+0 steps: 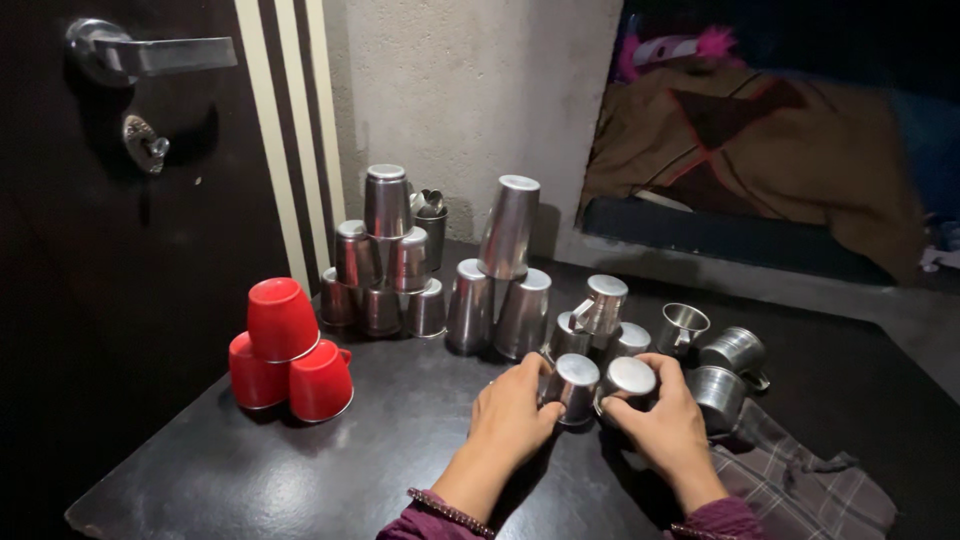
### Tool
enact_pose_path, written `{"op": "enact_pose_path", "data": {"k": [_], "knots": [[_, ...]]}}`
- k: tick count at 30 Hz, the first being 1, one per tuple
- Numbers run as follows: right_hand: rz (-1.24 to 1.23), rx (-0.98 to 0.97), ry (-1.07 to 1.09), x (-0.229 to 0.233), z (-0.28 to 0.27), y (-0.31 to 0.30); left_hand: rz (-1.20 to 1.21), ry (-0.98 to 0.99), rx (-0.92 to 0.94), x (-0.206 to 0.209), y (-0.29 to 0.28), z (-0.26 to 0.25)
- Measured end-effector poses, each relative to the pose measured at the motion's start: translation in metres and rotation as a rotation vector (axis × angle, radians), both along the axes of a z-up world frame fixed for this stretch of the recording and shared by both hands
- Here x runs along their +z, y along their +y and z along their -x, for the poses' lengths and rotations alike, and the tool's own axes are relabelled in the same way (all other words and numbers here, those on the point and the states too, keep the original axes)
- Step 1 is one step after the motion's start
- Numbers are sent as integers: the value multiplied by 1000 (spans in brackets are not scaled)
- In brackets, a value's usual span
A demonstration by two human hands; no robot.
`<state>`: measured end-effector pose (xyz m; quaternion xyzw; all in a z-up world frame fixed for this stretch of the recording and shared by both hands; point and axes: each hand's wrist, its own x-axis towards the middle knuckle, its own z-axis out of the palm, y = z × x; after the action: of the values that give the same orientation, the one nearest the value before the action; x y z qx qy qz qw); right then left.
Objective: The person wipes metal cups and plastic cups with a cloth and stacks them on a table.
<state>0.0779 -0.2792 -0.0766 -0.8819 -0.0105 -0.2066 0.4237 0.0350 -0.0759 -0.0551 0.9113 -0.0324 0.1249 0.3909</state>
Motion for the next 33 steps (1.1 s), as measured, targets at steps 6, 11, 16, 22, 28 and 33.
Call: {"op": "enact_pose_path", "data": {"k": [6,11,16,22,28,33], "knots": [[-231,-6,-100,3,-7,-20,19,-24,-55,-4,-9,-2],[-356,-39,-141,-3,-13,-25,17,-11,-90,-8,-22,-6],[-337,-95,-217,-11,-24,-47,25,-9,-117,-11,-43,-8],[-280,-215,-244,-15,-29,-64,75,-20,-182,-14,-64,-5],[-288,-207,-291,-10,-22,-65,6,-129,-243,-21,-69,-10],[-379,-167,-294,-6,-21,-63,-28,-150,-305,-22,-80,-14]]}}
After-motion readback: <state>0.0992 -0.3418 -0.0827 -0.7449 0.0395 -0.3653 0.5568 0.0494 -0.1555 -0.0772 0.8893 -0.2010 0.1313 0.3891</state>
